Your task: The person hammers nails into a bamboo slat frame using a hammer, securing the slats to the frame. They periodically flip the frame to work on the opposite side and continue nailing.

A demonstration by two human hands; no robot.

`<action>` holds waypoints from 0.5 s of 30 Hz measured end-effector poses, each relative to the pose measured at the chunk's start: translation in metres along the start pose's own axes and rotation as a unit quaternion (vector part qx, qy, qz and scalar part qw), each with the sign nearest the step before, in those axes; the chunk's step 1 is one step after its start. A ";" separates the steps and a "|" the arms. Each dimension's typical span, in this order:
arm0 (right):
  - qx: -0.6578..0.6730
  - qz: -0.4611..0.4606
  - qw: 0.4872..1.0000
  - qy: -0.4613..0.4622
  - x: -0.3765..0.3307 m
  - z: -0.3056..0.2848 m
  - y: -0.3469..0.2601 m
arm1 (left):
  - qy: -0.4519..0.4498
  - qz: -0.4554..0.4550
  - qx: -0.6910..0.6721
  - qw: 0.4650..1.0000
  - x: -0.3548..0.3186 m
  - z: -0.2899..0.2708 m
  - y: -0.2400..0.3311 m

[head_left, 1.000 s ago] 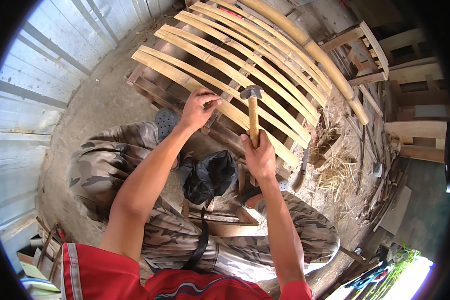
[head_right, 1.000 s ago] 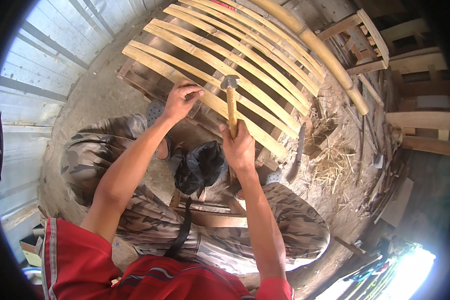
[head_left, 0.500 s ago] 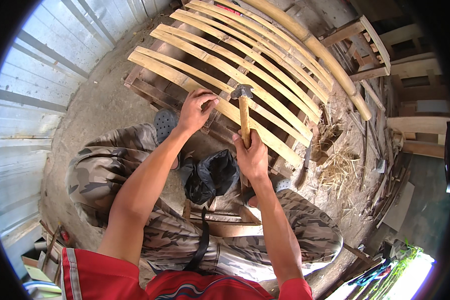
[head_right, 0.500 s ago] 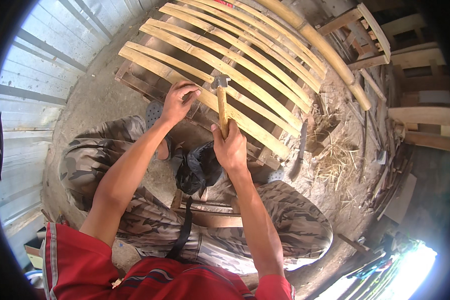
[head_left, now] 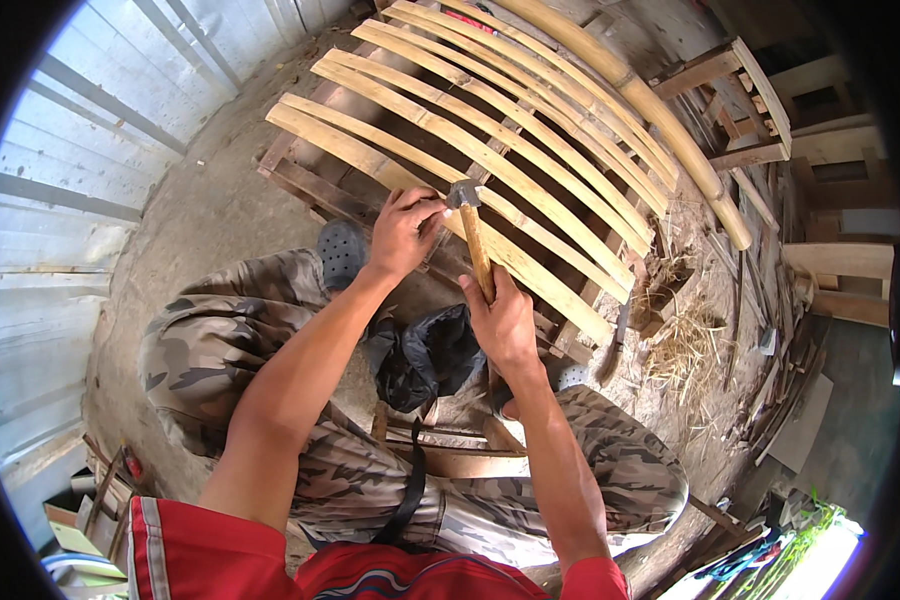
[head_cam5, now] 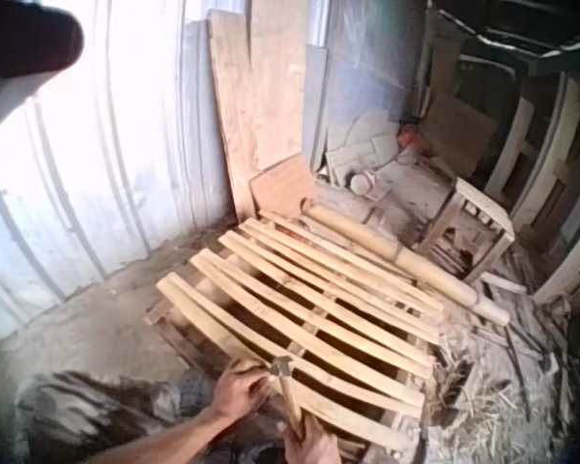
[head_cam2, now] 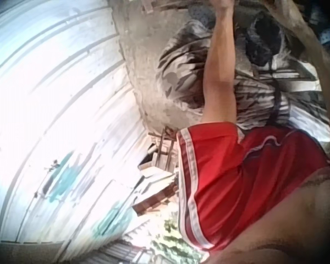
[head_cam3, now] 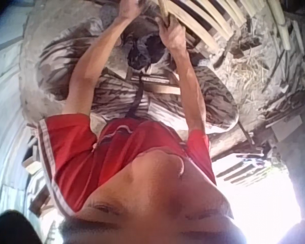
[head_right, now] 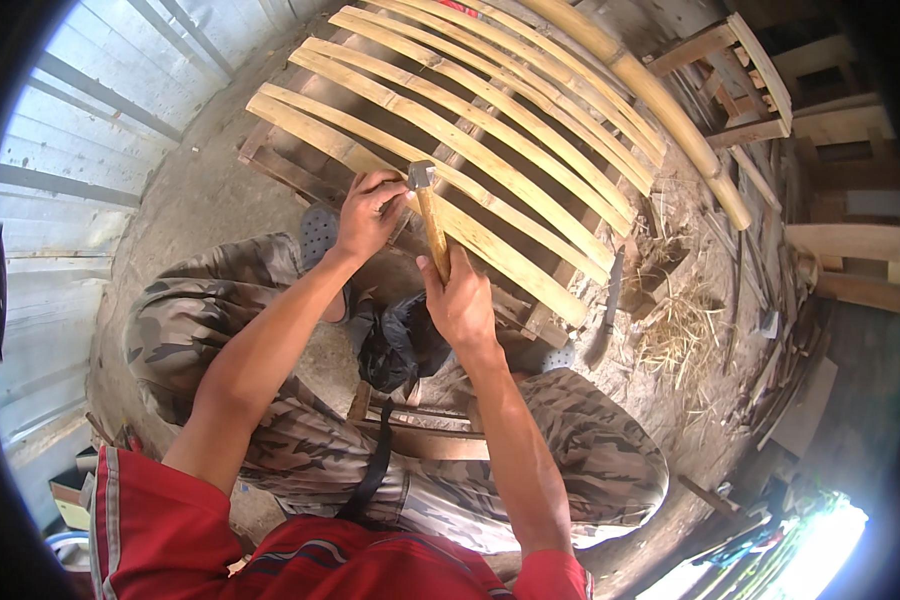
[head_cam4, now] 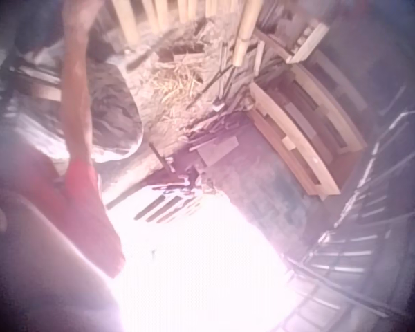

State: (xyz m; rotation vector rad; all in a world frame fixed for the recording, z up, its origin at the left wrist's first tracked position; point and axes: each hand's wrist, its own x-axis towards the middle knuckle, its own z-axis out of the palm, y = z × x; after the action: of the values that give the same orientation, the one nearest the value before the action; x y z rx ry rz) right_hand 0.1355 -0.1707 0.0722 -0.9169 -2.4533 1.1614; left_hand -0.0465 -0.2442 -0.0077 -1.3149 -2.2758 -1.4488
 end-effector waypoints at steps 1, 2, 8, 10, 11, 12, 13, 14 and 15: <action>-0.004 0.007 1.000 -0.007 0.001 -0.001 -0.004 | -0.001 -0.006 0.007 1.000 -0.001 -0.001 -0.001; -0.008 0.014 1.000 -0.013 0.002 -0.004 -0.010 | 0.001 -0.001 0.005 1.000 -0.002 -0.002 -0.002; -0.013 0.036 0.999 -0.002 -0.001 -0.008 -0.024 | 0.005 0.015 -0.007 1.000 -0.001 -0.001 -0.003; -0.019 0.023 1.000 -0.004 -0.001 -0.004 -0.015 | 0.003 0.015 0.001 1.000 -0.001 0.000 -0.004; -0.025 0.013 1.000 -0.005 -0.001 -0.004 -0.011 | 0.002 0.014 0.006 1.000 -0.001 0.000 -0.004; -0.031 0.003 0.999 -0.007 -0.001 -0.003 -0.009 | 0.002 0.014 0.011 1.000 -0.001 0.000 -0.004; -0.025 0.010 1.000 -0.009 -0.002 -0.004 -0.011 | 0.001 0.011 0.016 1.000 -0.002 0.000 -0.004; -0.019 0.017 1.000 -0.011 -0.002 -0.006 -0.015 | 0.004 0.016 0.013 1.000 -0.002 0.000 -0.005; -0.013 0.024 1.000 -0.013 -0.003 -0.006 -0.017 | 0.006 0.021 0.009 1.000 -0.002 -0.001 -0.007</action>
State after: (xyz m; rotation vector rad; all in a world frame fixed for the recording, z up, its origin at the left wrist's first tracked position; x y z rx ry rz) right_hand 0.1336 -0.1769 0.0894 -0.9790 -2.4857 1.1660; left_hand -0.0510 -0.2469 -0.0127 -1.3360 -2.2349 -1.4147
